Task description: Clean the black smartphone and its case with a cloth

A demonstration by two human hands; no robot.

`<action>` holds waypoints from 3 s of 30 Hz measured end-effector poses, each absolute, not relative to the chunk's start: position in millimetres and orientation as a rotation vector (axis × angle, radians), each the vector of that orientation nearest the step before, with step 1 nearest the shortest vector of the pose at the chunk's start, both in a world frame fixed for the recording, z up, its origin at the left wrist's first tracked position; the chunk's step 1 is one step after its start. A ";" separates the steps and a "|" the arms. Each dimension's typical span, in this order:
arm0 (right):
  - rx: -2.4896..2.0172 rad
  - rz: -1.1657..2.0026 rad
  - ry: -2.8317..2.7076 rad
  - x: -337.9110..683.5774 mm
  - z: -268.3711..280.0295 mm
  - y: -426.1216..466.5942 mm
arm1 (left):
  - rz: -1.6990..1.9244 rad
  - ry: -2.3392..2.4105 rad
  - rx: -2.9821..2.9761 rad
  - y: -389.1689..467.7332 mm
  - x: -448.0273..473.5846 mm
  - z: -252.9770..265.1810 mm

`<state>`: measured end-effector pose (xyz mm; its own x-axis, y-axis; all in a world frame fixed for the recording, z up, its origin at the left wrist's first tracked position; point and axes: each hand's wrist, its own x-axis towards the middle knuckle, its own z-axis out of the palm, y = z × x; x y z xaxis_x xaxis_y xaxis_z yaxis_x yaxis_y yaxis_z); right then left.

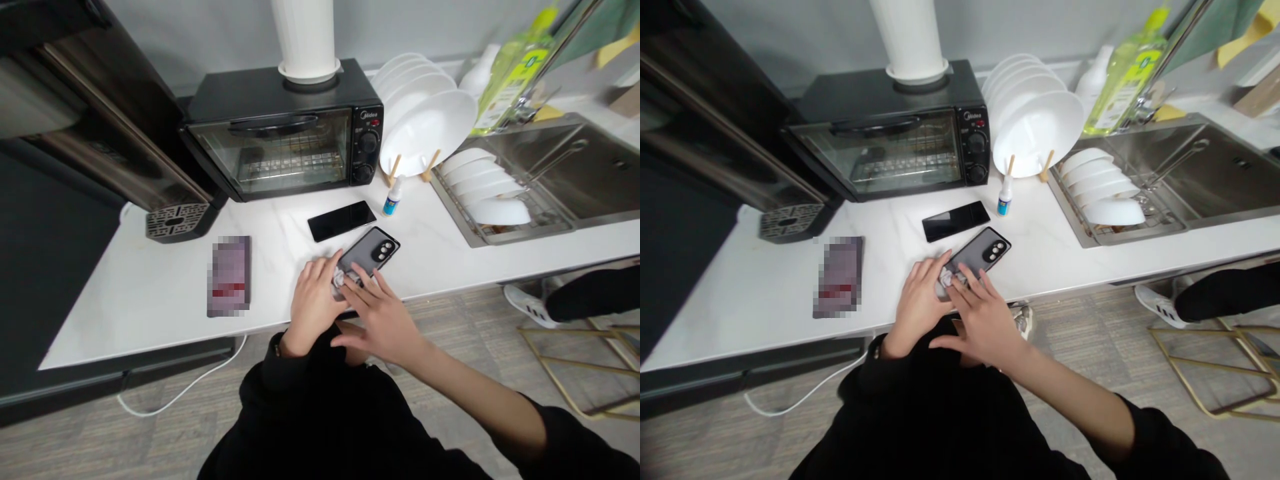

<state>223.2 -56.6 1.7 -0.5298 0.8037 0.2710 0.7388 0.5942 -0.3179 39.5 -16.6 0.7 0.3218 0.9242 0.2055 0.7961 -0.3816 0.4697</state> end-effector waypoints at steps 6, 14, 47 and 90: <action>-1.541 -0.041 -2.288 278.9 -4.9 -29.0 | 0.689 1.512 2.330 -15.2 41.0 0.8; -1.584 0.008 -2.148 250.8 -13.6 -6.5 | 0.683 1.513 2.332 -14.2 41.1 2.4; -1.341 0.129 -2.409 244.2 -3.9 -46.8 | 0.716 1.564 2.266 -15.8 40.9 -0.2; -1.616 0.056 -2.152 218.3 -14.4 5.9 | 0.737 1.533 2.304 -14.5 40.0 -2.3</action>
